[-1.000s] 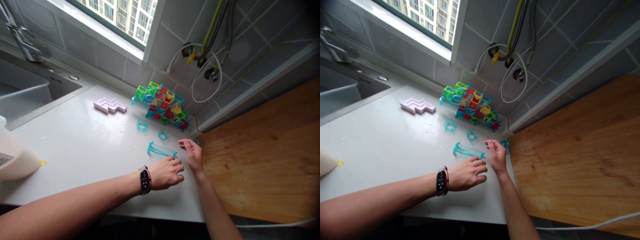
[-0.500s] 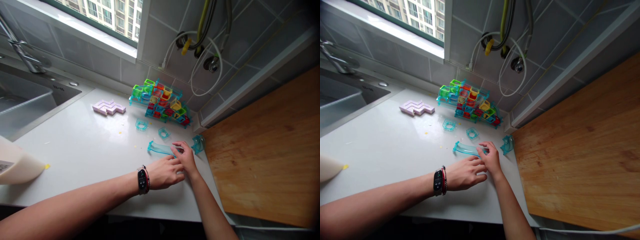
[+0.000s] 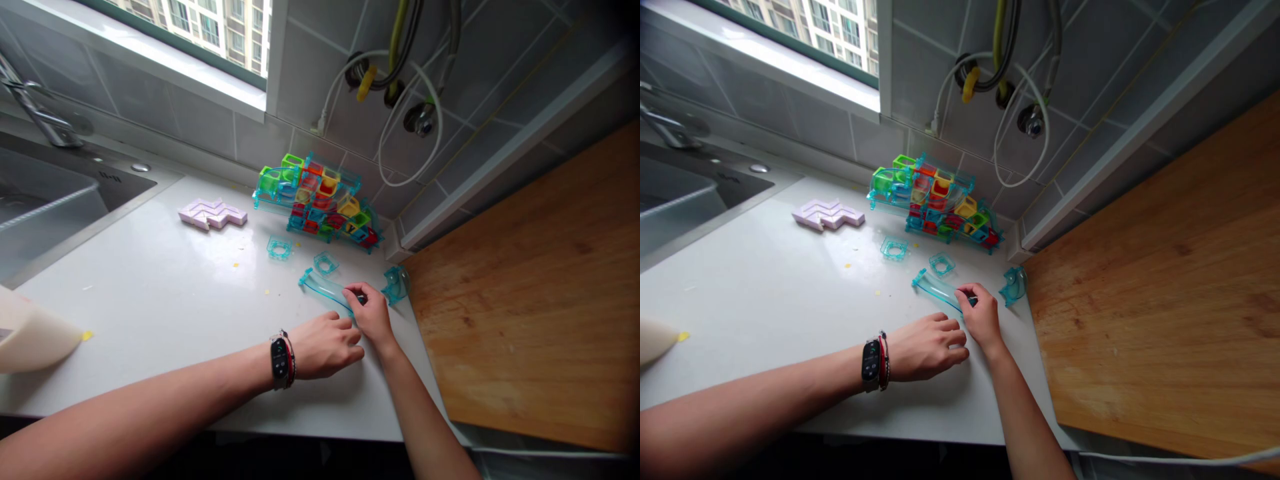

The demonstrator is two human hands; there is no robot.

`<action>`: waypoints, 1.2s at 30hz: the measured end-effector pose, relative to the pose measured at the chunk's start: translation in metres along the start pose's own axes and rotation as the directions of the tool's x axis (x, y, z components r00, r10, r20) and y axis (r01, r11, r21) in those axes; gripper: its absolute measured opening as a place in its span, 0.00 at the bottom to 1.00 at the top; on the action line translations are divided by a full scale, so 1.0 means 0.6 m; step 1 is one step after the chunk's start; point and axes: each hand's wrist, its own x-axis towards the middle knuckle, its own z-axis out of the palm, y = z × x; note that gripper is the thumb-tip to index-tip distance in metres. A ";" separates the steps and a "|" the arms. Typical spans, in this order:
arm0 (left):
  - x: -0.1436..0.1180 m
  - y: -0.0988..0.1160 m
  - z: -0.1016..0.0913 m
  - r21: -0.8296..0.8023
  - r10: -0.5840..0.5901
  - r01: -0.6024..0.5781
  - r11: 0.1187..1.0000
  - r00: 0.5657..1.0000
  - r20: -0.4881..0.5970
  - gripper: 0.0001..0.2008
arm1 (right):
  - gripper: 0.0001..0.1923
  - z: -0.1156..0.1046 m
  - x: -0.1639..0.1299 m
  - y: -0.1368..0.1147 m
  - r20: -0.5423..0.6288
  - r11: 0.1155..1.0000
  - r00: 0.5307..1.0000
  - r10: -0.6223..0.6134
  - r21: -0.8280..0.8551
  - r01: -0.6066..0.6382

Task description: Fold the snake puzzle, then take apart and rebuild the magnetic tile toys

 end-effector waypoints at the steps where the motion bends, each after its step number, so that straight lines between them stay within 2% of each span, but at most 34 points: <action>1: 0.000 0.000 0.000 -0.006 -0.006 0.006 1.000 1.000 0.006 0.05 | 0.11 0.000 0.000 -0.001 -0.019 0.999 1.000 0.015 0.032 -0.015; 7: -0.001 0.000 -0.001 -0.024 -0.007 0.007 1.000 1.000 0.010 0.06 | 0.14 0.002 0.000 -0.010 -0.096 0.969 0.992 0.079 0.239 -0.054; 22: 0.000 0.005 -0.001 -0.018 -0.045 0.046 0.999 0.999 0.014 0.06 | 0.14 -0.001 -0.001 -0.021 -0.187 0.973 0.981 0.059 0.232 -0.014; 26: 0.002 0.003 -0.005 -0.022 -0.176 0.175 0.984 0.984 -0.027 0.07 | 0.13 -0.002 -0.002 -0.020 -0.161 0.939 0.981 0.112 0.340 -0.051; 30: 0.004 -0.003 -0.020 -0.053 -0.327 0.324 0.945 0.943 -0.060 0.11 | 0.13 -0.002 0.000 -0.019 -0.164 0.904 0.976 0.142 0.424 -0.060; 33: 0.006 -0.006 -0.030 -0.059 -0.414 0.410 0.910 0.909 -0.059 0.19 | 0.14 -0.003 0.002 -0.020 -0.205 0.904 0.967 0.151 0.424 -0.052; 36: 0.006 -0.008 -0.031 -0.078 -0.475 0.470 0.879 0.876 -0.083 0.31 | 0.15 -0.004 0.002 -0.023 -0.190 0.894 0.970 0.150 0.444 -0.051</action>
